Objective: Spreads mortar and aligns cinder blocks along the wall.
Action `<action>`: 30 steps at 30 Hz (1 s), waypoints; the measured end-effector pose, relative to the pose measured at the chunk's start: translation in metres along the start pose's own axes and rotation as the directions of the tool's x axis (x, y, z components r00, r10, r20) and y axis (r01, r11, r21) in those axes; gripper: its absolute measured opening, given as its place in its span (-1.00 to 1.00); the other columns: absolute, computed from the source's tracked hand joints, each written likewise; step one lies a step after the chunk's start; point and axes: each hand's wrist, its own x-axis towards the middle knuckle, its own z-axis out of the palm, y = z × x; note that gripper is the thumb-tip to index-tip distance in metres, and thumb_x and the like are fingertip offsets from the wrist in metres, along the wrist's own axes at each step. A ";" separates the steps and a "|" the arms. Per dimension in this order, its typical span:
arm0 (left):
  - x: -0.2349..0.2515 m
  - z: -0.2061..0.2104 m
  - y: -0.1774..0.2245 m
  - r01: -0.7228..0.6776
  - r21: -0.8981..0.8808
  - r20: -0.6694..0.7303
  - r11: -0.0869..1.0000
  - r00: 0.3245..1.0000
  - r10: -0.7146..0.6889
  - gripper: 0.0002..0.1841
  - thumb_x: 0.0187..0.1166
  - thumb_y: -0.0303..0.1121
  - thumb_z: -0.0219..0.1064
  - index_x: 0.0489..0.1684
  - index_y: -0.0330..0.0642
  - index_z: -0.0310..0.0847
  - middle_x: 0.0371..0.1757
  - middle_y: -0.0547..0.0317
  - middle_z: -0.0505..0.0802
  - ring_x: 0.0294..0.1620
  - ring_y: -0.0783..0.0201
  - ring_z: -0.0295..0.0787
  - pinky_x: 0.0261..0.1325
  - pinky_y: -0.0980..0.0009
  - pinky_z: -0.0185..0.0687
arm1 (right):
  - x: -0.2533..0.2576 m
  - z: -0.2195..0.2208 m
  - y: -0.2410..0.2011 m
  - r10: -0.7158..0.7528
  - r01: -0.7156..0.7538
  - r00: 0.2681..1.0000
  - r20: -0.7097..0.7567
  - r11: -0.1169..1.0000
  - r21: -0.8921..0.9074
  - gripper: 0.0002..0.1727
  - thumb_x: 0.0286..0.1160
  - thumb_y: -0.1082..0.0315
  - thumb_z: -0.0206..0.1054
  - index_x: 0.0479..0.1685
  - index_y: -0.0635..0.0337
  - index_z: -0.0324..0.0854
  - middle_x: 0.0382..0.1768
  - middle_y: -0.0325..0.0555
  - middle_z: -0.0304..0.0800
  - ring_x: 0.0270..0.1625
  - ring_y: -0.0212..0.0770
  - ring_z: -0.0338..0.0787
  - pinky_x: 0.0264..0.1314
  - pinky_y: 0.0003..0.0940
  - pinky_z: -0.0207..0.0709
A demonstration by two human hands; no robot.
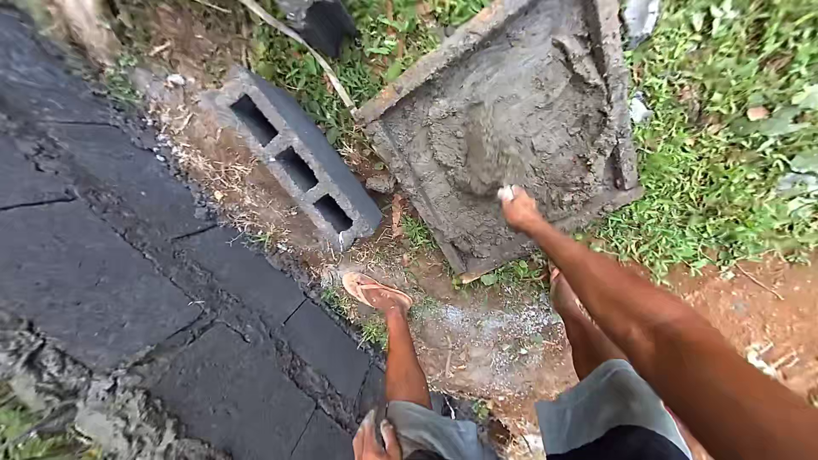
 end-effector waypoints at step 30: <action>0.032 -0.133 -0.094 0.312 -0.643 0.237 0.700 0.950 -0.205 -0.55 0.64 -0.28 0.24 0.46 -0.22 0.64 0.45 -0.18 0.74 0.54 -0.11 0.61 0.62 -0.08 0.44 | -0.567 0.330 -0.297 -0.327 0.291 0.863 0.385 0.945 0.150 -0.51 0.97 0.13 -0.20 0.56 0.29 0.32 -0.33 -0.03 0.61 -0.48 -0.18 0.61 -0.43 -0.18 0.60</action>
